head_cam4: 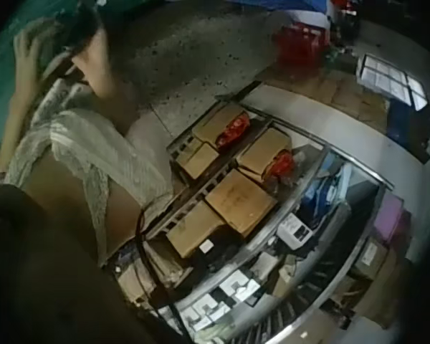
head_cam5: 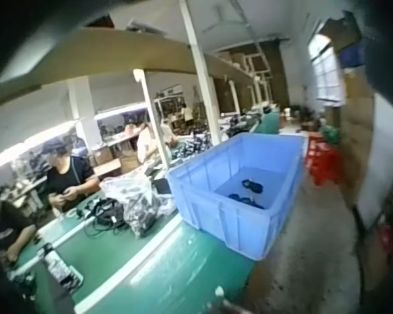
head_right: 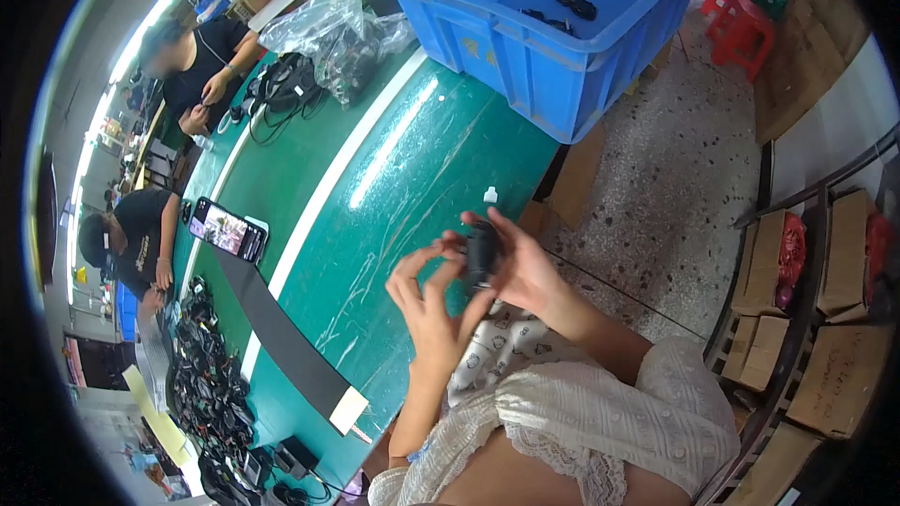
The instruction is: The person assembles small electronic devices, likely computer mice, at a workbench. They insert batteries into the device casing, connect internal wires, and place the assembled units into a blue bin. The person handles multiple units sequentially, performing the same assembly steps for each.
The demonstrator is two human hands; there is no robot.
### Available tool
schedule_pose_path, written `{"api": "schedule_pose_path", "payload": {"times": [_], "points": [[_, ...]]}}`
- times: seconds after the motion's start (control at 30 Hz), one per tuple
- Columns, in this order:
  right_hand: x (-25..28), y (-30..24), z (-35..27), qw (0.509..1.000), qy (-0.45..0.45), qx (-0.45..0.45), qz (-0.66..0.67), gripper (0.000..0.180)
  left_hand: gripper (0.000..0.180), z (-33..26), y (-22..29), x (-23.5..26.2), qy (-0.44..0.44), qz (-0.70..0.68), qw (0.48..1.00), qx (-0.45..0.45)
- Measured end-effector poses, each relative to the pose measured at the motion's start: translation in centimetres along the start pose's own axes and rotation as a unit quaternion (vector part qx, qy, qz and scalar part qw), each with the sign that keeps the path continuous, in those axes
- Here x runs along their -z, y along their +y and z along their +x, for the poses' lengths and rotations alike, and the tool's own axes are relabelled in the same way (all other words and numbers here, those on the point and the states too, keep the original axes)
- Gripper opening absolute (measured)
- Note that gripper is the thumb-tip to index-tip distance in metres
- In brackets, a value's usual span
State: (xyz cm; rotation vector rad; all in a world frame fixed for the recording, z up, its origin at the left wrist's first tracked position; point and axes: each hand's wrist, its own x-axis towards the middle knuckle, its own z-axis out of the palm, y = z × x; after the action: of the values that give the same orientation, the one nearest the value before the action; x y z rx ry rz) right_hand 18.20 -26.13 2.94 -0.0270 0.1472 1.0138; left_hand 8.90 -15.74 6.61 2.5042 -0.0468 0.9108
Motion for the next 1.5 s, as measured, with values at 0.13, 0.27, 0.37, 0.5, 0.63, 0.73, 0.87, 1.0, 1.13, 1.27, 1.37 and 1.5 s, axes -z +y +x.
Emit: {"api": "schedule_pose_path", "payload": {"times": [0.13,0.27,0.37,0.5,0.63,0.73,0.87,1.0,1.13,1.27,1.37,1.5], "points": [[-0.2,-3.1,-2.4,0.997,-0.029,-0.062,0.030,0.037,0.053,-0.8,-1.3,0.3,-0.010,-0.074,0.997,0.004],[-6.8,-8.6,-5.7,0.977,-0.014,-0.073,-0.199,0.039,0.039,-1.1,-5.5,2.6,-0.033,-0.066,0.992,0.098],[-14.7,-14.9,-6.0,0.858,-0.016,0.186,-0.478,0.031,0.030,-2.2,-9.5,3.0,-0.004,0.023,0.991,0.133],[-21.4,-27.9,5.1,0.484,0.042,0.364,-0.795,0.037,0.022,-4.3,-11.8,3.0,0.058,0.051,0.981,0.180],[-20.1,-33.0,14.7,0.215,0.119,0.275,-0.929,0.040,0.021,-4.3,-11.8,2.7,0.091,0.030,0.980,0.173],[-17.6,-30.3,18.3,0.140,0.101,0.209,-0.963,0.041,0.019,-5.1,-12.1,2.9,0.110,0.017,0.975,0.193],[-16.4,-26.6,18.0,0.134,0.088,0.187,-0.969,0.041,0.018,-5.7,-12.3,2.5,0.122,0.006,0.974,0.192],[-15.3,-24.1,18.5,0.155,0.079,0.166,-0.971,0.042,0.017,-5.8,-12.3,2.4,0.128,0.014,0.972,0.195],[-15.6,-22.7,18.1,0.153,0.079,0.157,-0.972,0.043,0.017,-5.9,-12.7,2.3,0.114,0.000,0.970,0.213],[-16.1,-21.8,18.4,0.160,0.078,0.151,-0.972,0.043,0.017,-5.9,-12.9,2.2,0.109,-0.011,0.970,0.217],[-16.1,-21.5,18.6,0.177,0.075,0.141,-0.971,0.044,0.017,-6.2,-13.2,2.0,0.122,-0.024,0.967,0.223],[-16.6,-21.5,18.9,0.222,0.076,0.130,-0.963,0.045,0.016,-6.1,-13.2,2.1,0.118,-0.037,0.967,0.220]]}}
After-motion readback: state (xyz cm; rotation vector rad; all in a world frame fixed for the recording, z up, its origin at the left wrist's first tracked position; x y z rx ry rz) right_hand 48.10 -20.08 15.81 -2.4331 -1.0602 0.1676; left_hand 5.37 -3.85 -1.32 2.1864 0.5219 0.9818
